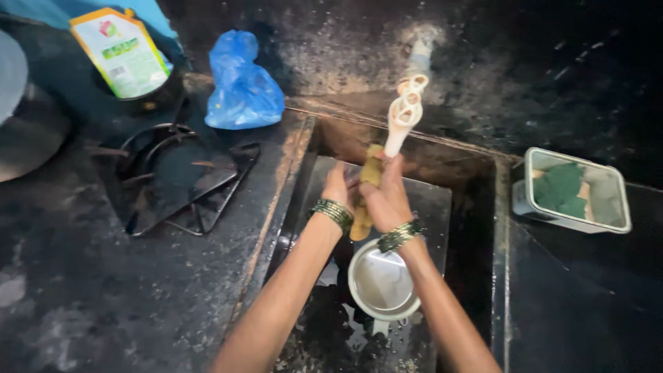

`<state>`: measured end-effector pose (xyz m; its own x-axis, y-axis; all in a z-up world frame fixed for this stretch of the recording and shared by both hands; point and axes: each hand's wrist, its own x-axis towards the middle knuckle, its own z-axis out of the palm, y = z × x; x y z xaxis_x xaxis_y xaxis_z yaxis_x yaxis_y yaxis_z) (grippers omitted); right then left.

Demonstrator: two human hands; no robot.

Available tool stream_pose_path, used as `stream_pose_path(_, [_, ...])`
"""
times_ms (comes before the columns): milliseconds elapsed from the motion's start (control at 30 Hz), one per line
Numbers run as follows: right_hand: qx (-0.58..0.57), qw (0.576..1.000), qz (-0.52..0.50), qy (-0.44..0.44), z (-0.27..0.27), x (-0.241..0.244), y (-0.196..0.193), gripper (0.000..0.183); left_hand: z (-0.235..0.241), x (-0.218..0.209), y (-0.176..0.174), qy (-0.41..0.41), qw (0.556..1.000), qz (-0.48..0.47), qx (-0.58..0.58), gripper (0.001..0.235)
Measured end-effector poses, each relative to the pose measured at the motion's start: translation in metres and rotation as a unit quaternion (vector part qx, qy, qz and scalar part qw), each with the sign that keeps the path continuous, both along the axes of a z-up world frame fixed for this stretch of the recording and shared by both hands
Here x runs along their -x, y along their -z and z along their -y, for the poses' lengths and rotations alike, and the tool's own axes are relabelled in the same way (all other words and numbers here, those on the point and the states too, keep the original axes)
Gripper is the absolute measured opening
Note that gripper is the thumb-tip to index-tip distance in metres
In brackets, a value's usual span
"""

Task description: The person cleans a kitchen sink and countertop using a sponge and water. They scrub the sink basin, wash a metal stove grate, and wipe the surrounding counter area. Finally, they dry a metal plate and ladle with a yellow cloth.

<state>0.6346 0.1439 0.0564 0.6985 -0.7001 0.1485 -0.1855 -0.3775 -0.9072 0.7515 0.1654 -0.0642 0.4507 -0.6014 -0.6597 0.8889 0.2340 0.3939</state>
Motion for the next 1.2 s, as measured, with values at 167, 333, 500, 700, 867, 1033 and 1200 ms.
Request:
stream_pose_path(167, [0.129, 0.99, 0.027, -0.057, -0.008, -0.004, -0.006, 0.05, -0.004, 0.011, 0.036, 0.165, 0.972, 0.046, 0.16, 0.057])
stream_pose_path(333, [0.009, 0.995, -0.026, 0.098, 0.0, -0.004, -0.003, 0.043, 0.0, 0.016, 0.015, 0.189, 0.978, 0.035, 0.082, 0.069])
stream_pose_path(500, [0.041, 0.991, -0.063, 0.109, 0.019, 0.01, 0.016, 0.031, 0.02, 0.018, 0.015, 0.23, 0.972, 0.041, -0.032, 0.059])
stream_pose_path(700, [0.166, 0.974, -0.099, 0.118, 0.014, 0.01, 0.044, 0.039, 0.036, 0.018, 0.055, 0.134, 0.96, 0.186, 0.162, 0.036])
stream_pose_path(867, [-0.003, 0.984, -0.124, 0.124, 0.018, 0.007, 0.059, 0.047, 0.027, 0.018, 0.051, 0.14, 0.986, 0.086, -0.011, 0.055])
stream_pose_path(1033, [-0.219, 0.975, 0.002, 0.039, 0.024, -0.002, 0.078, 0.06, 0.014, 0.006, 0.028, 0.135, 0.991, -0.007, -0.016, 0.057])
stream_pose_path(1200, [-0.135, 0.983, -0.091, 0.082, 0.019, -0.004, 0.087, 0.056, 0.008, 0.005, 0.038, 0.096, 0.994, -0.031, -0.032, 0.069])
